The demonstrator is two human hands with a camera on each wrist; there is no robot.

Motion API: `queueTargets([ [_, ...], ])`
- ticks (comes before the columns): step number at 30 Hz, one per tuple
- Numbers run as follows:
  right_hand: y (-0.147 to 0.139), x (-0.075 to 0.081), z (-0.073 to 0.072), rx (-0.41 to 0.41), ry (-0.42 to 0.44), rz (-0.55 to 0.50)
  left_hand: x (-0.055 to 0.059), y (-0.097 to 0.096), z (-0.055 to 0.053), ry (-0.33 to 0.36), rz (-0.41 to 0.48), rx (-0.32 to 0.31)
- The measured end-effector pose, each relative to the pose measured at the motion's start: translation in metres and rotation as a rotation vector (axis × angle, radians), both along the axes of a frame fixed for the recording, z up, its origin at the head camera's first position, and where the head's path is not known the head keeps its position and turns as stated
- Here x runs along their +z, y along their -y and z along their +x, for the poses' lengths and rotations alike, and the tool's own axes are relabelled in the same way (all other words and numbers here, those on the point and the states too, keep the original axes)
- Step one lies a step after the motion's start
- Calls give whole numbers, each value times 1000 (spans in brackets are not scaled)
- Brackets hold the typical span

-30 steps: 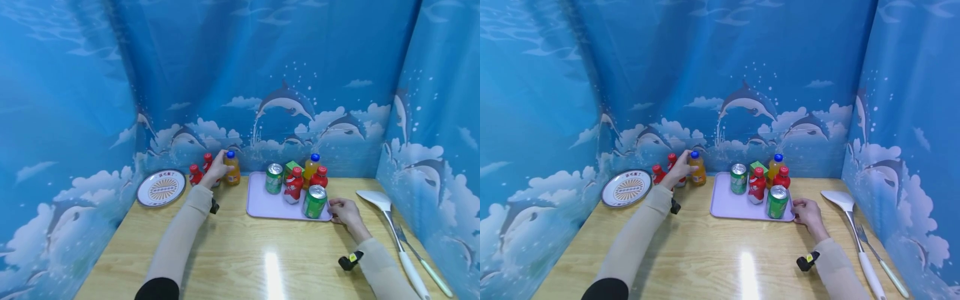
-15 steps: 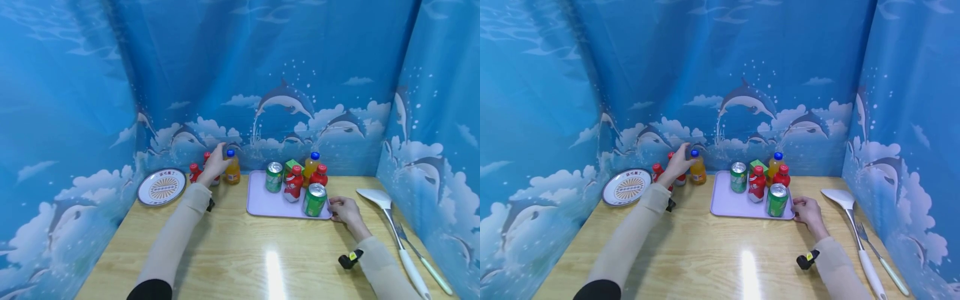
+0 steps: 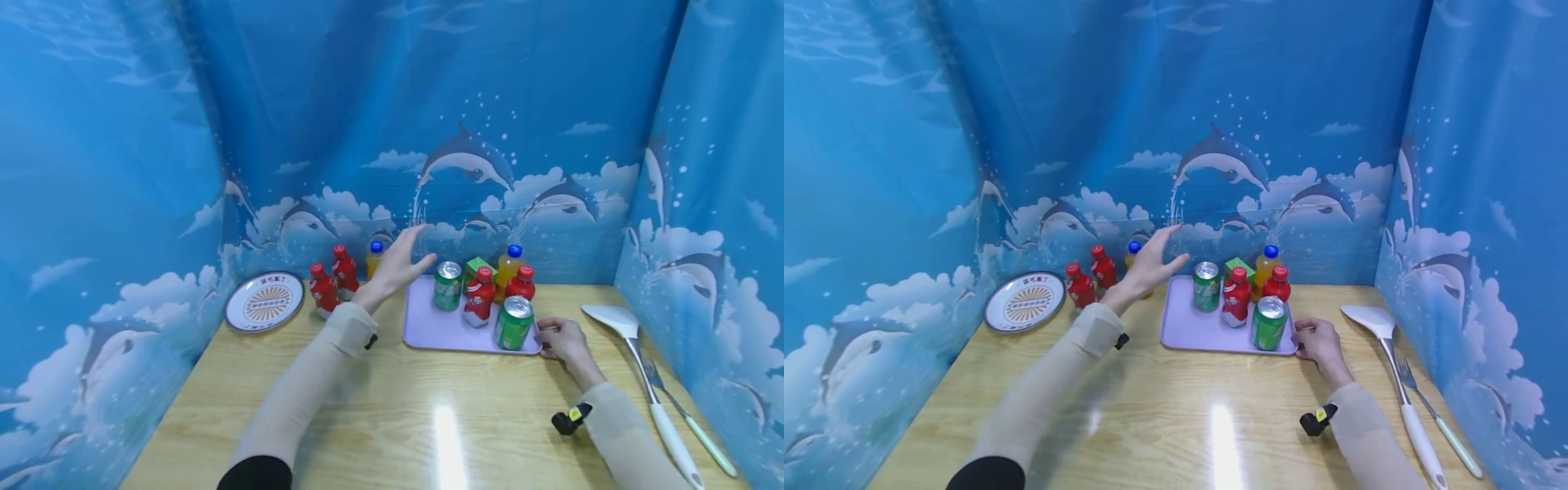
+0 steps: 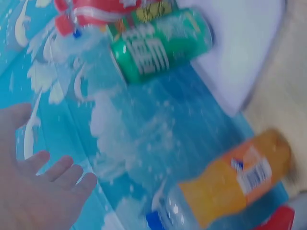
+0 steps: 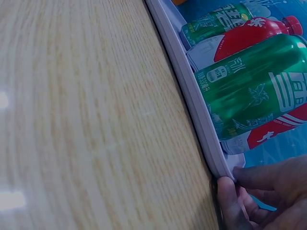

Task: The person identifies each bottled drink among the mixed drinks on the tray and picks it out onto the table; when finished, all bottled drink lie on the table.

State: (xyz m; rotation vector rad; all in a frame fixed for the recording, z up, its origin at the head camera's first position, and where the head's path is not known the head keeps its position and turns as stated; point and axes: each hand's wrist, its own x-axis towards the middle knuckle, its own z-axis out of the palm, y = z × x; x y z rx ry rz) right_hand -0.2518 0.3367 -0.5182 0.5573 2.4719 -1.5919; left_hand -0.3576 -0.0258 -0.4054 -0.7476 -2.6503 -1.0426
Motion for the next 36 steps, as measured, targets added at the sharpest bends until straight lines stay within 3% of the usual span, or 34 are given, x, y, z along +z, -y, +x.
queueTargets([
  [7, -1, -2, 0, 1, 2, -8, -20, -36, 14, 81, -62, -57],
  [13, 0, -3, 0, -5, 3, -6, -42, -60, 20, 111, -126, -57],
  [22, 0, -4, 2, 14, -38, -25, -68, -85, 22, -35, -300, 10],
  [28, -1, -3, 1, 18, -38, -29, -82, -95, 25, -75, -309, 56],
  [36, -2, -3, -1, 8, -24, -20, -86, -101, 23, -152, -327, 64],
])
